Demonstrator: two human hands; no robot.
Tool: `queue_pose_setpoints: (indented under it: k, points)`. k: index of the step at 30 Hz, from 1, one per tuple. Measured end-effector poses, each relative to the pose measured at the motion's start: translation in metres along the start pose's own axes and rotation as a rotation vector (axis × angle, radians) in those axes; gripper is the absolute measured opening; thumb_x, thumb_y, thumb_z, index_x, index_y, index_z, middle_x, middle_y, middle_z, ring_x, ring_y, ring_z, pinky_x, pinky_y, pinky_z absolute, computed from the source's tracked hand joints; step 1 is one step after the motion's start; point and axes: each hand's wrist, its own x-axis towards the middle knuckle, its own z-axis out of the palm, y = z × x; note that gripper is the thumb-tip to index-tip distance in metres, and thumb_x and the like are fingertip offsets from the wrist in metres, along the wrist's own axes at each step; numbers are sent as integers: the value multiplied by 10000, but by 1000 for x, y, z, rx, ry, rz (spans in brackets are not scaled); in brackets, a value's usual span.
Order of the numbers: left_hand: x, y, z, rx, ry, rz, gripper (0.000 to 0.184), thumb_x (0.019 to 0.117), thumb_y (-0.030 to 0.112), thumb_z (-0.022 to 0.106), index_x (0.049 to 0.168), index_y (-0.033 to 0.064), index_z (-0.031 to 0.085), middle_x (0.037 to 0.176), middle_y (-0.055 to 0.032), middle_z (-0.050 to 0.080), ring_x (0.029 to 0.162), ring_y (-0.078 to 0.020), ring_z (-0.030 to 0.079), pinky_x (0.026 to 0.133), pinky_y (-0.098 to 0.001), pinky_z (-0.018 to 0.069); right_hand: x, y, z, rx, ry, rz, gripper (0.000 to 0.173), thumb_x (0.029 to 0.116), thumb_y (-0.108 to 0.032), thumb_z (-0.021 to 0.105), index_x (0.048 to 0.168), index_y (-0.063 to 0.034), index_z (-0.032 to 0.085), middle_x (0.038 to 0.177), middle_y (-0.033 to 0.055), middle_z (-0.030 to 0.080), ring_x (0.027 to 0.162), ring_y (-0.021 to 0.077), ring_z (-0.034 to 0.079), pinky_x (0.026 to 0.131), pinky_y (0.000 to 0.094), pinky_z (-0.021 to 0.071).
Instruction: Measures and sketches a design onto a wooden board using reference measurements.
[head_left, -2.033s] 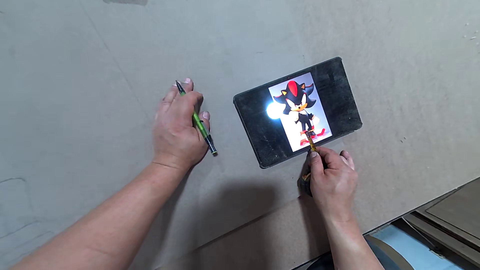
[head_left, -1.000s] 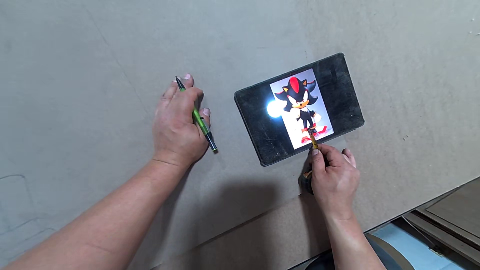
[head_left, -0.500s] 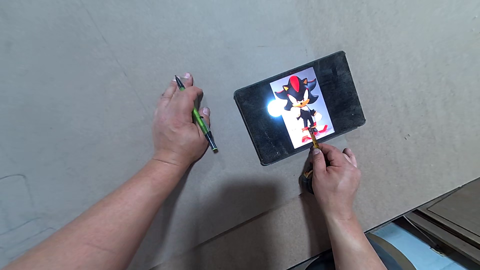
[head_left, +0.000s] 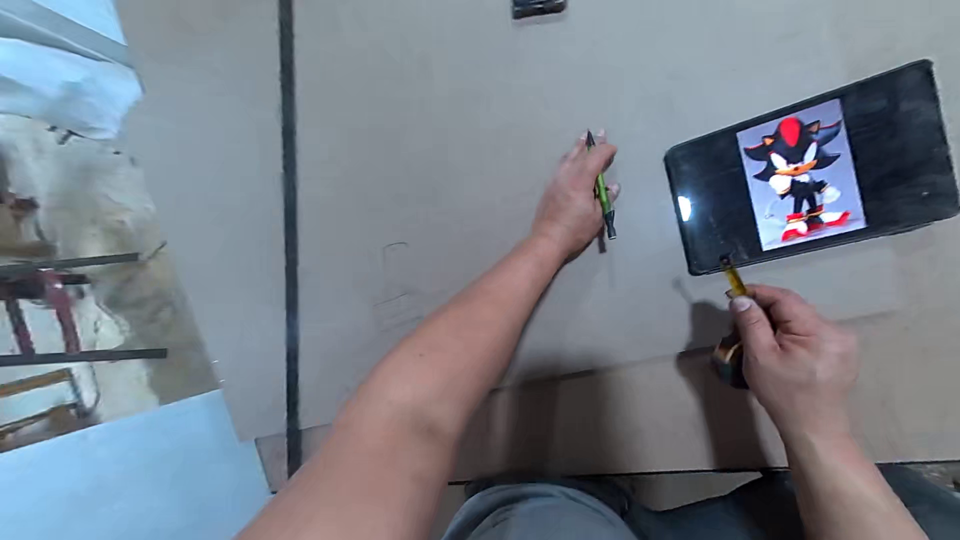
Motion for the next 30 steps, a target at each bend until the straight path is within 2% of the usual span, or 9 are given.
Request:
queue_pose_setpoints:
  k: [2,5,10,12,14,17,21,25,30]
  points:
    - [-27,1,-32,-104,-42,-38,487,1056,344,556,1503,156,519,1526,-33,546,1396,-181,523,1165,-417,441,-32,-29,18,292,-119,144,203,1046,-264,595,1134,-130,719,830,-5,714,662,112,674,570,316,597]
    - [-107,-18,-73,-196,12,-85,460,1071,368,517,1485,169,536,1434,-41,619,1264,-161,624,1074,-445,524,-79,-54,66,567,-326,388,182,1037,-240,628,1120,-129,747,778,33,716,652,171,671,586,353,588]
    - [-282,-49,-85,-193,-9,-229,418,1075,326,506,1437,132,584,1381,-52,651,1248,-176,633,1060,-446,536,-123,-84,147,712,-591,674,227,1054,-254,608,1142,-83,730,817,96,730,718,213,699,677,382,599]
    - [-333,-40,-78,-146,-76,-208,408,1057,288,536,1427,131,600,1336,-68,667,1184,-211,657,1014,-458,555,-127,-95,165,662,-696,678,224,1055,-260,607,1124,-85,729,824,88,741,720,205,707,686,379,600]
    - [-367,-34,-67,-148,-73,-103,364,1040,227,543,1377,127,633,1393,-57,647,1232,-210,642,1044,-456,540,-128,-104,179,562,-769,636,213,1055,-269,607,1094,-102,734,817,59,750,716,181,713,693,375,602]
    - [-385,-39,-52,-155,-48,4,350,1075,230,480,1384,170,633,1506,-34,570,1389,-211,540,1136,-472,467,-126,-112,197,408,-801,567,209,1055,-284,600,1036,-143,753,808,3,749,715,136,701,682,369,586]
    - [-376,-61,-50,-10,-89,46,337,1088,256,457,1330,145,663,1517,-32,560,1470,-203,445,1216,-504,357,-124,-122,217,301,-764,548,286,1051,-331,598,902,-147,760,766,-5,736,690,143,687,650,403,560]
    - [-375,-88,-52,70,-110,77,354,1088,200,443,1390,150,621,1533,-8,548,1493,-211,415,1249,-533,303,-126,-123,222,373,-755,589,321,1077,-356,552,996,-135,770,849,-22,787,743,120,735,698,371,598]
    - [-371,-116,-54,127,-73,31,386,1103,218,415,1449,153,572,1563,3,516,1520,-210,367,1269,-510,268,-132,-121,228,437,-821,611,247,1051,-323,602,1072,-131,757,867,-3,782,760,140,742,706,369,619]
